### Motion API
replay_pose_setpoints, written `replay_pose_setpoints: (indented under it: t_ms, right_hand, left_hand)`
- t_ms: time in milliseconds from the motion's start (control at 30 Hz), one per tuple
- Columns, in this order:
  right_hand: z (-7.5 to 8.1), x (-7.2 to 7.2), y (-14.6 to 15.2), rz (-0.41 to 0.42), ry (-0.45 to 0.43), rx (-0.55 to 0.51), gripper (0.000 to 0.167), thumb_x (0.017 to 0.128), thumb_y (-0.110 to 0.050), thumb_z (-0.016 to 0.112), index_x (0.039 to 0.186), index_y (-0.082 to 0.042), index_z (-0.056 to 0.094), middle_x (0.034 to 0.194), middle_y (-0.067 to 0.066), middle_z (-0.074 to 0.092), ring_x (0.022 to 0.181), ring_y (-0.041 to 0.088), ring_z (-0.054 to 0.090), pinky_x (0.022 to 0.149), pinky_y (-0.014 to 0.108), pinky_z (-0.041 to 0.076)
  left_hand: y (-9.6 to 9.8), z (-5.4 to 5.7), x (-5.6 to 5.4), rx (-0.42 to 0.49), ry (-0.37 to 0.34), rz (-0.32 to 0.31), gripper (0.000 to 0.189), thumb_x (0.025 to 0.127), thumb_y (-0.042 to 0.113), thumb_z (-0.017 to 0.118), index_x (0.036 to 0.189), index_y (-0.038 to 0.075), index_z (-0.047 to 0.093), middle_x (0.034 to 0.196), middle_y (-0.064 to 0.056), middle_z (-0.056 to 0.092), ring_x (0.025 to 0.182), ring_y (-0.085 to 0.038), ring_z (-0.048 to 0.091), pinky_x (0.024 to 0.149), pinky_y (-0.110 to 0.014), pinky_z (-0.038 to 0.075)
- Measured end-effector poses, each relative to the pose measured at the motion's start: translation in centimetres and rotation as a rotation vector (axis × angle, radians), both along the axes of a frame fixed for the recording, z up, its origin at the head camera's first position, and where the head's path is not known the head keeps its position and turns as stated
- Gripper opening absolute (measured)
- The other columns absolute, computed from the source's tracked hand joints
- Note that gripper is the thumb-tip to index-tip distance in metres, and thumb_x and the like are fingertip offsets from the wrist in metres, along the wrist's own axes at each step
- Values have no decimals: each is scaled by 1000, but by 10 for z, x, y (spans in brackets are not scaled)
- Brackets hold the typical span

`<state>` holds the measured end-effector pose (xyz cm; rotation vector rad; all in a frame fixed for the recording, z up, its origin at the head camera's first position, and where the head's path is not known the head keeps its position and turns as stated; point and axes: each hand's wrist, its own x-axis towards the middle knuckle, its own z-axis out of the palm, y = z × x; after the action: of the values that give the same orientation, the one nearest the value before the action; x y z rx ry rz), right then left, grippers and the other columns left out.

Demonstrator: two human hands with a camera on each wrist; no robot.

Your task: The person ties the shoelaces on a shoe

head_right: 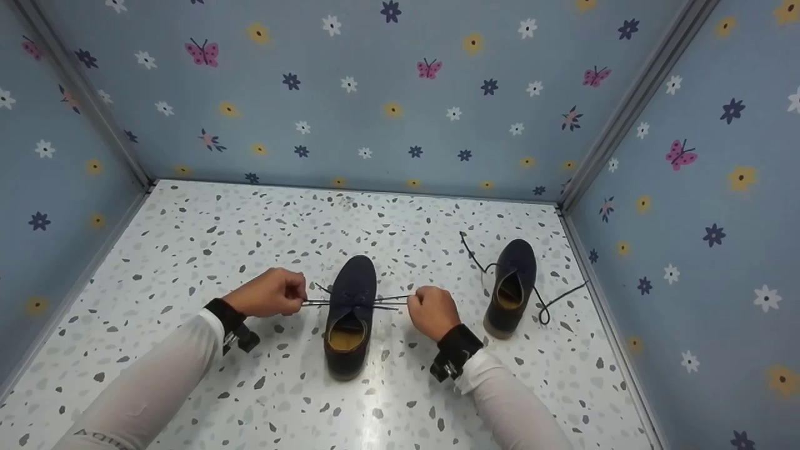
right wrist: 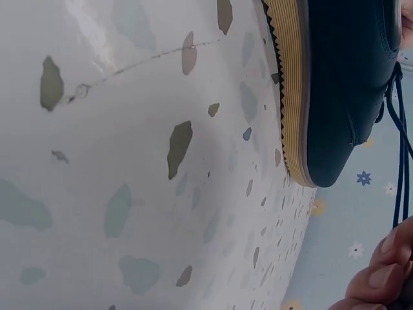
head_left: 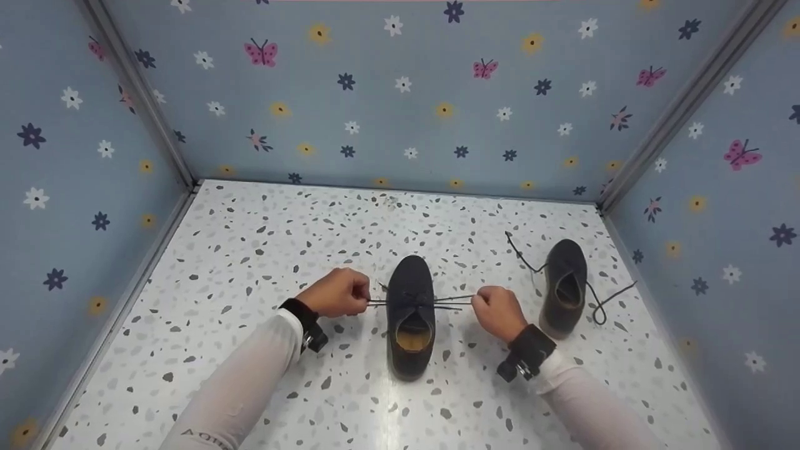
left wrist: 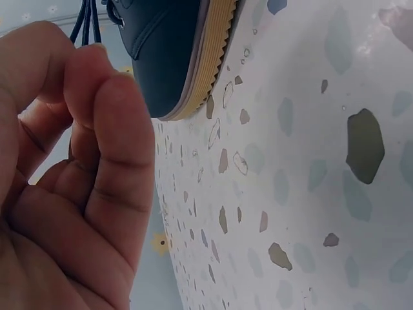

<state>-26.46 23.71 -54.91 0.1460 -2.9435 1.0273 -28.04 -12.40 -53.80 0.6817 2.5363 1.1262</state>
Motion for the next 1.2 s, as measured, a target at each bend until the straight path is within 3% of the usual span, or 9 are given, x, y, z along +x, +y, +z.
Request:
replay_pose_setpoints:
  t_ms: [567, 800, 967, 1100, 1200]
  right_hand:
    - [-8, 2, 4, -21, -97, -44, 30, 90, -12, 52, 61, -16, 46, 60, -4, 44, 58, 16, 42, 57, 29, 34]
    - [-14, 2, 9, 125, -207, -50, 27, 97, -18, 58, 70, -15, 63, 66, -5, 54, 60, 13, 48, 57, 29, 38]
    - [-13, 5, 9, 245, -243, -24, 31, 102, -22, 56, 74, -14, 66, 67, -5, 56, 60, 13, 50, 58, 29, 41]
    - [-8, 5, 8, 296, -210, -12, 32, 104, -29, 59, 77, -15, 64, 72, -5, 57, 64, 13, 52, 61, 29, 42]
    - [-3, 3, 8, 304, -170, 2, 27, 104, -33, 61, 84, -15, 66, 76, -3, 60, 69, 12, 53, 64, 29, 44]
  left_hand:
    - [-2, -5, 5, 6, -97, 75, 14, 79, 0, 64, 78, 12, 69, 74, 1, 68, 62, -10, 63, 58, -25, 50]
    - [-1, -9, 5, 87, -175, 100, 11, 86, 2, 65, 92, 3, 74, 76, 0, 70, 65, -10, 66, 61, -26, 54]
    - [3, -7, 7, 63, -180, 102, 9, 90, 7, 67, 95, 5, 74, 78, -5, 74, 64, -10, 67, 60, -25, 54]
    - [11, 0, 12, -20, -73, 135, 14, 90, 16, 71, 101, 7, 71, 79, -2, 70, 66, -9, 62, 64, -27, 51]
    - [21, 8, 17, -68, 40, 184, 23, 90, 30, 76, 89, 11, 65, 73, 5, 59, 64, -11, 53, 64, -28, 44]
